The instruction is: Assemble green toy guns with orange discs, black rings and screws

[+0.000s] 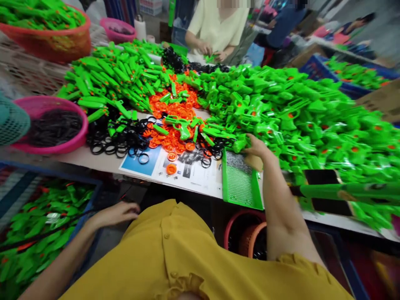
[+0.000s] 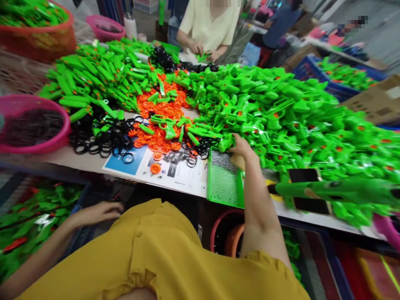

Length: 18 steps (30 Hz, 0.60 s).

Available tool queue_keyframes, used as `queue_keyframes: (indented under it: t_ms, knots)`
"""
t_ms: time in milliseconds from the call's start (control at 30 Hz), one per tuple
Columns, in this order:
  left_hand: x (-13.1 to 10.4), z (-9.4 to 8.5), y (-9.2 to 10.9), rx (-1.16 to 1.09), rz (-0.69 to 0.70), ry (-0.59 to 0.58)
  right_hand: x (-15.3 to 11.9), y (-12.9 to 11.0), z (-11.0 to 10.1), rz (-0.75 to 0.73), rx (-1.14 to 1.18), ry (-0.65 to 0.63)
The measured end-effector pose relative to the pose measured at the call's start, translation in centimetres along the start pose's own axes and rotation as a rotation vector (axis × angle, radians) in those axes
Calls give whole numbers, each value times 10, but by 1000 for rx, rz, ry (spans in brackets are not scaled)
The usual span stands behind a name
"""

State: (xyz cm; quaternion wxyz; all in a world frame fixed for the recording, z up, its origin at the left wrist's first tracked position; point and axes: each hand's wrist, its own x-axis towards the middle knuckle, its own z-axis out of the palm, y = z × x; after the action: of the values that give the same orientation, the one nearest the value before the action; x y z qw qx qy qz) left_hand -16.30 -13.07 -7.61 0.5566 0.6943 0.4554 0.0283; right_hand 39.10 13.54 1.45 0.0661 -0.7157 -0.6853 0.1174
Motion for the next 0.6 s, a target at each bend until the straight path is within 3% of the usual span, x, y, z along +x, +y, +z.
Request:
queue_keyframes:
  t_ms: [33, 167, 200, 267, 333, 400, 500, 600]
  knots:
    - [14, -5, 14, -28, 0, 10, 3, 1, 1, -5, 24, 7]
    - [53, -24, 80, -418, 270, -95, 9, 8, 2, -29, 106, 49]
    - [62, -25, 93, -496, 325, -44, 9, 10, 3, -31, 130, 63]
    - [80, -28, 108, -479, 373, 222, 9, 10, 3, -26, 208, 121]
    - [98, -31, 111, -263, 336, 488, 7, 7, 3, -30, 284, 222]
    - [113, -35, 106, -41, 292, 634, 2, 0, 0, -66, 315, 339]
    - [128, -41, 97, 244, 228, 618, -13, -22, -7, -177, 325, 433]
    - [138, -43, 93, 407, 140, 591, -40, -51, -11, -321, 360, 398]
